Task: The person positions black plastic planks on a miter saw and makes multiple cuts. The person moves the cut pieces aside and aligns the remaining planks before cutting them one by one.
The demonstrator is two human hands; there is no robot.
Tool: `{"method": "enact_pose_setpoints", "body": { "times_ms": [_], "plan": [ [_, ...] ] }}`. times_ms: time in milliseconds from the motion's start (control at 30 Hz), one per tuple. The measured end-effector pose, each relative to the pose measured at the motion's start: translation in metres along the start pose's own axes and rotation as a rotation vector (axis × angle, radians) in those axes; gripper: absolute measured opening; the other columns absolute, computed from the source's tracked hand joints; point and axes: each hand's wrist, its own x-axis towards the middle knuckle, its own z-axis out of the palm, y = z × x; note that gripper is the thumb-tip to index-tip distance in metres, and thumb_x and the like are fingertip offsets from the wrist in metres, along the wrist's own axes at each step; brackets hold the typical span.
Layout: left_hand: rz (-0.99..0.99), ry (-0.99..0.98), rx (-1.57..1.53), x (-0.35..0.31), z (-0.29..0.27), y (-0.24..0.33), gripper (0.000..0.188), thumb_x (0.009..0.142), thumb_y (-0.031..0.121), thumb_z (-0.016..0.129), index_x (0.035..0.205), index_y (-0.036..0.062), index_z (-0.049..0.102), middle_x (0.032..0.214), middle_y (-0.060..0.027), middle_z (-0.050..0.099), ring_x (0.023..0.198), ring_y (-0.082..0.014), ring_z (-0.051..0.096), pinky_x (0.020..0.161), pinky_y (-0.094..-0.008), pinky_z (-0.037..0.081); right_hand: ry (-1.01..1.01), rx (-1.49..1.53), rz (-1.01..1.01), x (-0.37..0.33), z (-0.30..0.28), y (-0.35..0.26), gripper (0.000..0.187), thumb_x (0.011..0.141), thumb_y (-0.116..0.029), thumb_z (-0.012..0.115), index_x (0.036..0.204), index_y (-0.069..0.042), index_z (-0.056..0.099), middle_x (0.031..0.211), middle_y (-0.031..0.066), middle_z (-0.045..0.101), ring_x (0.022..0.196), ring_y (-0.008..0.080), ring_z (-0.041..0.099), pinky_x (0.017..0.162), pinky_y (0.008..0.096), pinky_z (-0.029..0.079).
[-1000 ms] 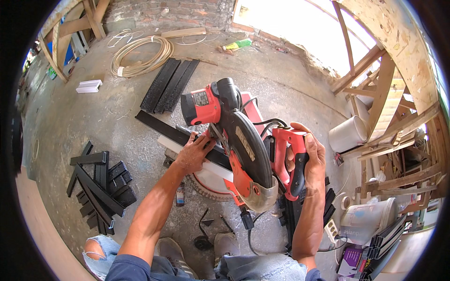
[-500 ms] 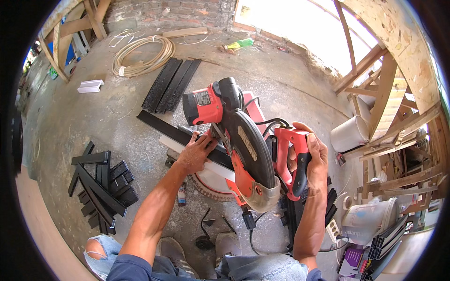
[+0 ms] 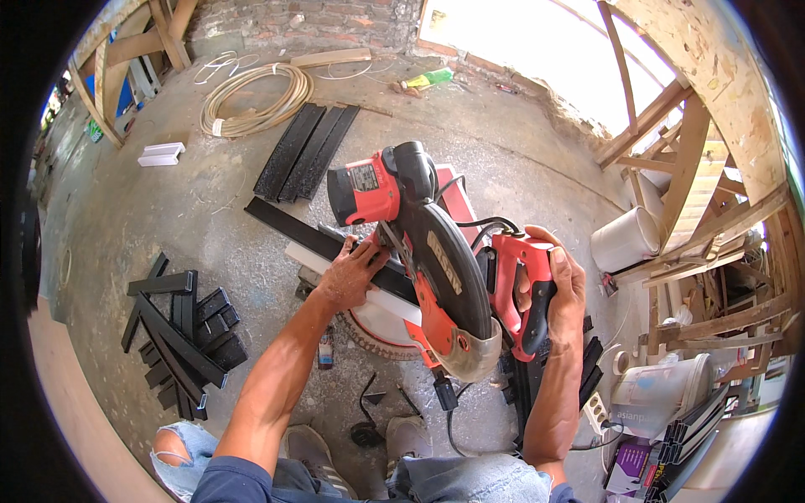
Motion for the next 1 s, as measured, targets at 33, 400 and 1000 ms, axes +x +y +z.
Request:
{"method": "enact_pose_setpoints", "body": {
  "times_ms": [33, 400, 1000],
  "plan": [
    [0.001, 0.001, 0.000, 0.000, 0.001, 0.000, 0.084, 0.077, 0.027, 0.082, 0.149, 0.0023, 0.047, 0.143, -0.0155, 0.045, 0.144, -0.0317, 0.037, 0.121, -0.0632, 0.024, 0.013, -0.013, -0.002, 0.000, 0.000, 0.000, 0.061, 0.109, -0.045, 0.048, 0.139, 0.008, 0.055, 0.065, 0.0059, 0.059, 0.045, 0.0121, 0.052, 0.042, 0.0255, 0.043],
    [-0.014, 0.064, -0.005, 0.000, 0.003, 0.000, 0.077, 0.075, 0.025, 0.083, 0.141, 0.0014, 0.052, 0.138, -0.0145, 0.051, 0.140, -0.0321, 0.041, 0.119, -0.0620, 0.025, 0.014, -0.006, 0.007, 0.001, 0.005, -0.005, 0.062, 0.108, -0.046, 0.050, 0.138, 0.008, 0.055, 0.065, 0.0059, 0.059, 0.046, 0.0121, 0.052, 0.043, 0.0253, 0.042],
    [0.076, 0.199, -0.109, -0.010, 0.010, -0.006, 0.042, 0.074, 0.021, 0.082, 0.114, 0.0114, 0.072, 0.143, -0.0148, 0.051, 0.142, -0.0329, 0.040, 0.123, -0.0625, 0.019, 0.025, 0.013, 0.022, 0.002, 0.006, -0.005, 0.061, 0.108, -0.044, 0.049, 0.138, 0.009, 0.055, 0.064, 0.0068, 0.058, 0.044, 0.0127, 0.051, 0.041, 0.0259, 0.042]
  ]
}}
